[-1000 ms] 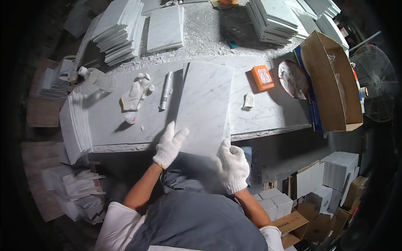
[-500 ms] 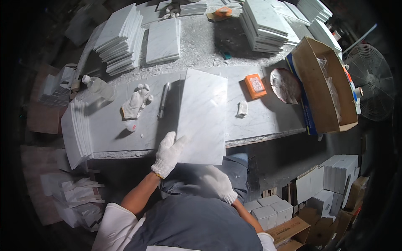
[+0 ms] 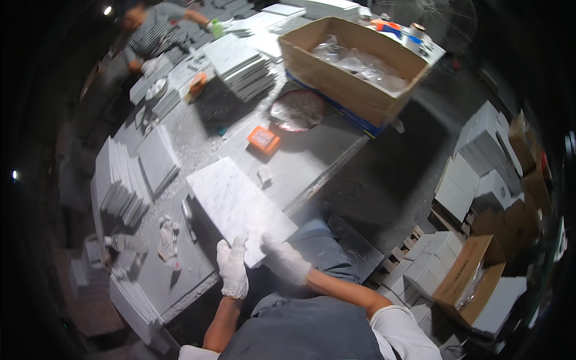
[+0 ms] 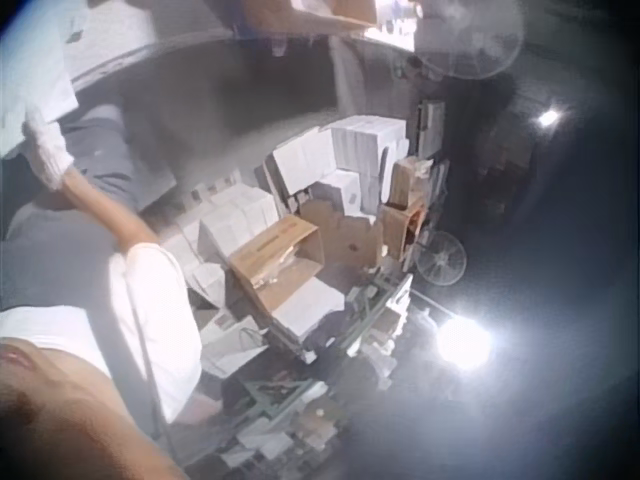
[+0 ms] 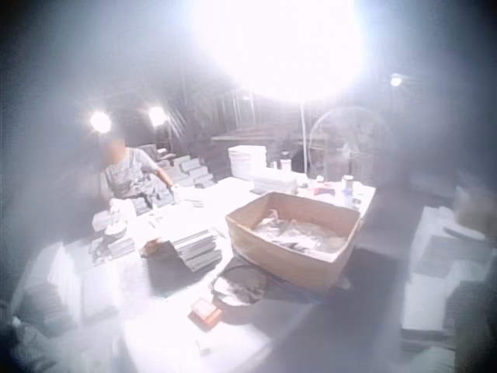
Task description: The person scrapes the edges of white rectangular tiles with a handheld scraper, then wipes the surface with a cloth. They repeat this process on multiple tiles, stacking the finished pieces on the table.
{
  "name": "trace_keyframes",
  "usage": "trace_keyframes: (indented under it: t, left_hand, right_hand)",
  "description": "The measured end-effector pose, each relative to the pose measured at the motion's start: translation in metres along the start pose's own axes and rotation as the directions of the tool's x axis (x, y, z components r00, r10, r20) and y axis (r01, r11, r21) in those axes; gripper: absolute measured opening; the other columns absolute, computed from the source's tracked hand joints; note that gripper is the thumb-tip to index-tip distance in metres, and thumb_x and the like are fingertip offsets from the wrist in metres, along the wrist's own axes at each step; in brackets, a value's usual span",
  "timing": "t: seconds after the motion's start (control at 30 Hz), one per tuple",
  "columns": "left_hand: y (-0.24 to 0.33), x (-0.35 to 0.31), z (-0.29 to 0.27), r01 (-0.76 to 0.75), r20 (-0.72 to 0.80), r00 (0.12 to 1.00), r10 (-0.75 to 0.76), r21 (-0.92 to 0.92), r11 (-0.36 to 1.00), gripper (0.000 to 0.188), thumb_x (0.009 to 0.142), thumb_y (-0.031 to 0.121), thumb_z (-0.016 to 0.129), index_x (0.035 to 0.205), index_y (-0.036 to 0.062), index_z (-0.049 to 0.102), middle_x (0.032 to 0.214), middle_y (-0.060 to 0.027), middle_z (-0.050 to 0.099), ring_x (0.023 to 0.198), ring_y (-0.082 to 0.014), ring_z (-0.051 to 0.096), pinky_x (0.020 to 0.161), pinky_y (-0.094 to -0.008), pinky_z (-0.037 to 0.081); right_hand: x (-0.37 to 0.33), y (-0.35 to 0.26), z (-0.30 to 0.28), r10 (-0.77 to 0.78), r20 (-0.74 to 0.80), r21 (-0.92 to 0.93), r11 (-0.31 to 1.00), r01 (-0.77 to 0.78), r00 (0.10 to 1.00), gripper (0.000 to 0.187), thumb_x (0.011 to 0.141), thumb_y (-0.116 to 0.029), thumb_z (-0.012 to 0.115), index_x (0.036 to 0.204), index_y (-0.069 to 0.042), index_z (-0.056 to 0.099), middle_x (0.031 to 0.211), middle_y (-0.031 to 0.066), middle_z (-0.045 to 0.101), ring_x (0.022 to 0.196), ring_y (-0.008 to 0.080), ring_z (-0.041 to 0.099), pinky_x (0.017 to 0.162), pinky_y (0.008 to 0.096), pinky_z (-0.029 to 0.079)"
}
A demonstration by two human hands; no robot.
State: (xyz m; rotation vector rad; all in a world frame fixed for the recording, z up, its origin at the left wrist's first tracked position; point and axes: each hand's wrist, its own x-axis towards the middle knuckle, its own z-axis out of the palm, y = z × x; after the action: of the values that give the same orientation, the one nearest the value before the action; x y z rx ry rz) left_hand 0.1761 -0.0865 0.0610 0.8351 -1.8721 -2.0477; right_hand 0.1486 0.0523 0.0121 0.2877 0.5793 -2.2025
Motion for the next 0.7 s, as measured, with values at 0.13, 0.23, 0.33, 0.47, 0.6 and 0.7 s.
trace_keyframes:
  t: [0.13,0.23,0.33,0.47,0.6,0.7]
  left_hand:
    - [0.005,-0.014,0.025,0.051,0.047,0.998,-0.049,-0.038,0.998,0.016,0.105,0.016,0.062,0.099,0.0051,0.052,0.086,-0.0005,0.056,0.075,-0.0074,0.054,0.067,-0.0270,0.049]
    - [0.009,-0.036,0.038,0.079,0.168,0.982,-0.089,0.066,0.995,0.019,0.106,0.022,0.059,0.101,0.0055,0.051,0.083,0.0004,0.054,0.070,-0.0075,0.052,0.062,-0.0266,0.048]
    - [0.013,-0.049,0.046,-0.287,0.406,0.911,0.072,0.501,0.816,0.029,0.108,0.029,0.056,0.097,0.0024,0.054,0.082,-0.0041,0.060,0.060,-0.0126,0.055,0.061,-0.0317,0.051]
    - [0.018,-0.033,0.072,-0.215,0.657,0.743,-0.129,0.416,0.883,0.030,0.108,0.023,0.056,0.118,-0.0047,0.061,0.109,-0.0165,0.074,0.095,-0.0210,0.072,0.080,-0.0331,0.058]
    - [0.016,0.011,0.137,-0.712,0.863,0.504,-0.042,0.442,0.546,0.033,0.094,0.010,0.069,0.125,0.0003,0.065,0.113,-0.0186,0.070,0.100,-0.0349,0.069,0.082,-0.0397,0.058]
    - [0.006,0.045,0.206,-0.974,0.975,0.211,0.072,0.204,0.094,0.040,0.087,0.023,0.074,0.123,0.0076,0.065,0.121,-0.0163,0.066,0.107,-0.0341,0.066,0.090,-0.0432,0.054]
  right_hand:
    - [-0.009,-0.032,0.015,-0.149,-0.128,-0.058,0.988,0.143,0.981,0.032,0.098,-0.022,0.073,0.114,0.006,0.071,0.104,0.0088,0.073,0.090,0.0152,0.067,0.078,0.0308,0.054]
    - [-0.040,-0.063,0.007,-0.203,-0.241,-0.262,0.955,0.137,0.949,0.029,0.094,-0.020,0.078,0.110,0.004,0.076,0.101,0.0088,0.077,0.092,0.0124,0.070,0.082,0.0285,0.056]
    - [-0.082,-0.089,-0.020,-0.262,-0.254,-0.305,0.935,0.180,0.931,0.025,0.094,-0.017,0.077,0.107,0.004,0.075,0.100,0.0082,0.076,0.088,0.0123,0.070,0.078,0.0276,0.057]
    - [-0.155,-0.116,-0.093,-0.437,-0.146,-0.388,0.851,0.354,0.888,0.028,0.099,-0.025,0.070,0.110,0.001,0.075,0.101,0.0046,0.075,0.085,0.0074,0.066,0.072,0.0244,0.053]
    - [-0.212,-0.122,-0.139,-0.838,-0.239,-0.839,0.433,0.330,0.491,0.029,0.102,-0.017,0.061,0.124,0.000,0.068,0.112,0.0094,0.072,0.099,0.0152,0.070,0.075,0.0279,0.055]
    - [-0.249,-0.147,-0.140,-0.918,-0.327,-0.497,0.368,0.786,0.224,0.024,0.103,-0.015,0.056,0.117,0.001,0.069,0.110,0.0100,0.072,0.100,0.0202,0.070,0.083,0.0316,0.057]
